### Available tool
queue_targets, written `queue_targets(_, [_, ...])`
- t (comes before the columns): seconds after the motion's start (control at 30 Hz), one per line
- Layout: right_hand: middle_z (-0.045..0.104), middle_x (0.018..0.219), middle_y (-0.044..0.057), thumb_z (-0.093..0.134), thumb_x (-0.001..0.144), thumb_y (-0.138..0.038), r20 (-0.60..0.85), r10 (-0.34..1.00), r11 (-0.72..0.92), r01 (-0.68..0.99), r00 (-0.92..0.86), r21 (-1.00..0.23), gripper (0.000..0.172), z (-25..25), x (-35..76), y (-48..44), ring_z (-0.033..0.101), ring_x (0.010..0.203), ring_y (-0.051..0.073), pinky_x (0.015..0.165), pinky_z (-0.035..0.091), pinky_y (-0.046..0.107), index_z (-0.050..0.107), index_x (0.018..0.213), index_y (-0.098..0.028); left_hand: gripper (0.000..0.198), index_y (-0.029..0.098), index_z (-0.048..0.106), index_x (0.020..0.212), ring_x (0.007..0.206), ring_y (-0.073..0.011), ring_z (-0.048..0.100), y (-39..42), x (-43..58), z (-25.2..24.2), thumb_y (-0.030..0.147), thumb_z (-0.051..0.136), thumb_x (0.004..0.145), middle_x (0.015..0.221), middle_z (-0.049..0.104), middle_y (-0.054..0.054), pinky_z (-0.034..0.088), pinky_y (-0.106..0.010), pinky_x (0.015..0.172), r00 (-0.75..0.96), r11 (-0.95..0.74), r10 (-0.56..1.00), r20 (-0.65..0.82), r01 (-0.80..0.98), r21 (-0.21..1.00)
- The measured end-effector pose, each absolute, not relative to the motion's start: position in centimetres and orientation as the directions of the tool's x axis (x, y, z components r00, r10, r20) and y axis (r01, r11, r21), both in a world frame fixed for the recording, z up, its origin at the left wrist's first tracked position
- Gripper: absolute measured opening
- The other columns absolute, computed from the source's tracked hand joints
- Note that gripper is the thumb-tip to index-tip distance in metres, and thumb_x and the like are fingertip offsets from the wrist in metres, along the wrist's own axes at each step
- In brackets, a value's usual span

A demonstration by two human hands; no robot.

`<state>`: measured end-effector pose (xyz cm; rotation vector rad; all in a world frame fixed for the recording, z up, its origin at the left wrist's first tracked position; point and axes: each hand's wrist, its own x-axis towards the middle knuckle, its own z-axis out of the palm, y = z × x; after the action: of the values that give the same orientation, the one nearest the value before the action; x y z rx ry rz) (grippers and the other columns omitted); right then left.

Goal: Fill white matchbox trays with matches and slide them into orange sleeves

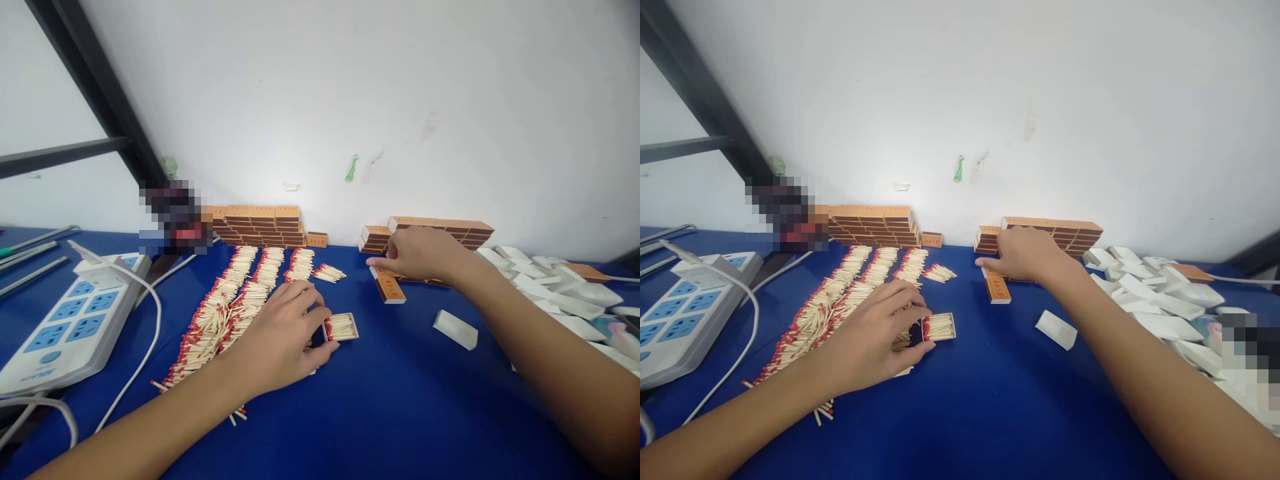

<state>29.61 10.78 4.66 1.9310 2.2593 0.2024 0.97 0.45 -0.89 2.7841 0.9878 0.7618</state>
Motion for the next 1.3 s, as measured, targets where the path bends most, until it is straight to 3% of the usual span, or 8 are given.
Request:
queue_targets(0.37, [0.076, 0.089, 0.018, 0.057, 0.09, -0.076, -0.173, 0.97, 0.201, 0.962, -0.169, 0.185, 0.06, 3.6, 29.7, 10.6, 0.071, 0.077, 0.031, 0.062, 0.048, 0.039, 0.071, 0.078, -0.019, 0.022, 0.018, 0.072, 0.108, 0.116, -0.0304, 0.062, 0.4, 1.0, -0.7, 0.035, 0.075, 0.094, 0.109, 0.069, -0.01, 0.054, -0.05, 0.104, 0.666, -0.78, 0.622, 0.412, 0.571, 0.255])
queue_targets(0.53, [0.079, 0.104, 0.017, 0.059, 0.1, -0.057, 0.046, 0.947, 0.305, 0.936, -0.318, 0.178, 0.043, 2.8, 27.1, 11.0, 0.074, 0.096, 0.033, 0.072, 0.049, 0.037, 0.073, 0.108, -0.017, 0.023, 0.016, 0.073, 0.107, 0.115, -0.0301, 0.061, 0.5, 1.0, -0.9, 0.035, 0.075, 0.094, 0.108, 0.069, -0.01, 0.054, -0.051, 0.104, 0.66, -0.785, 0.615, 0.431, 0.567, 0.251])
queue_targets(0.63, [0.08, 0.103, 0.015, 0.059, 0.103, -0.044, 0.206, 0.905, 0.375, 0.927, -0.372, 0.028, 0.035, 2.1, 24.4, 12.5, 0.073, 0.096, 0.03, 0.077, 0.048, 0.036, 0.07, 0.122, -0.016, 0.023, 0.015, 0.074, 0.105, 0.114, -0.0304, 0.061, 0.5, 1.0, -1.0, 0.035, 0.076, 0.094, 0.106, 0.069, -0.009, 0.054, -0.051, 0.104, 0.662, -0.789, 0.61, 0.435, 0.559, 0.256])
queue_targets(0.8, [0.078, 0.111, 0.016, 0.067, 0.099, -0.047, 0.26, 0.907, 0.36, 0.93, -0.33, -0.075, 0.039, 0.8, 21.2, 15.7, 0.071, 0.097, 0.031, 0.075, 0.047, 0.036, 0.068, 0.121, -0.015, 0.022, 0.016, 0.074, 0.104, 0.113, -0.0302, 0.062, 0.4, 1.0, -1.2, 0.035, 0.076, 0.093, 0.105, 0.069, -0.009, 0.054, -0.05, 0.103, 0.654, -0.793, 0.603, 0.457, 0.554, 0.253])
queue_targets(1.0, [0.078, 0.102, 0.012, 0.071, 0.097, -0.039, 0.294, 0.906, 0.36, 0.92, -0.305, -0.155, 0.021, 1.1, 22.2, 15.2, 0.07, 0.092, 0.026, 0.073, 0.046, 0.034, 0.068, 0.099, -0.018, 0.022, 0.015, 0.075, 0.102, 0.108, -0.0301, 0.062, 0.7, 0.8, -1.2, 0.036, 0.076, 0.093, 0.103, 0.07, -0.01, 0.056, -0.049, 0.097, 0.636, -0.782, 0.612, 0.47, 0.576, 0.238])
queue_targets(1.1, [0.077, 0.096, 0.009, 0.074, 0.094, -0.041, 0.361, 0.895, 0.401, 0.829, -0.264, -0.39, 0.023, 2.3, 24.4, 12.8, 0.07, 0.084, 0.024, 0.07, 0.05, 0.034, 0.067, 0.097, -0.019, 0.022, 0.015, 0.075, 0.102, 0.105, -0.0301, 0.063, 1.1, 0.8, -1.0, 0.035, 0.075, 0.094, 0.102, 0.071, -0.01, 0.056, -0.05, 0.095, 0.584, -0.752, 0.631, 0.51, 0.622, 0.219])
queue_targets(1.2, [0.075, 0.082, 0.006, 0.074, 0.092, -0.055, 0.166, 0.936, 0.32, 0.553, -0.31, -0.77, 0.037, 3.3, 26.5, 9.8, 0.071, 0.07, 0.022, 0.051, 0.05, 0.03, 0.064, 0.105, -0.022, 0.019, 0.015, 0.074, 0.102, 0.102, -0.0299, 0.064, 1.3, 0.7, -0.6, 0.033, 0.075, 0.094, 0.098, 0.073, -0.009, 0.056, -0.051, 0.095, 0.505, -0.712, 0.646, 0.572, 0.669, 0.213])
queue_targets(1.3, [0.074, 0.076, 0.004, 0.076, 0.089, -0.06, 0.085, 0.923, 0.245, 0.403, -0.376, -0.882, 0.047, 3.3, 28.1, 7.2, 0.071, 0.063, 0.019, 0.047, 0.052, 0.028, 0.064, 0.113, -0.021, 0.019, 0.015, 0.074, 0.101, 0.099, -0.0301, 0.064, 1.4, 0.7, -0.4, 0.033, 0.074, 0.094, 0.093, 0.075, -0.009, 0.057, -0.051, 0.092, 0.451, -0.698, 0.631, 0.631, 0.685, 0.209])
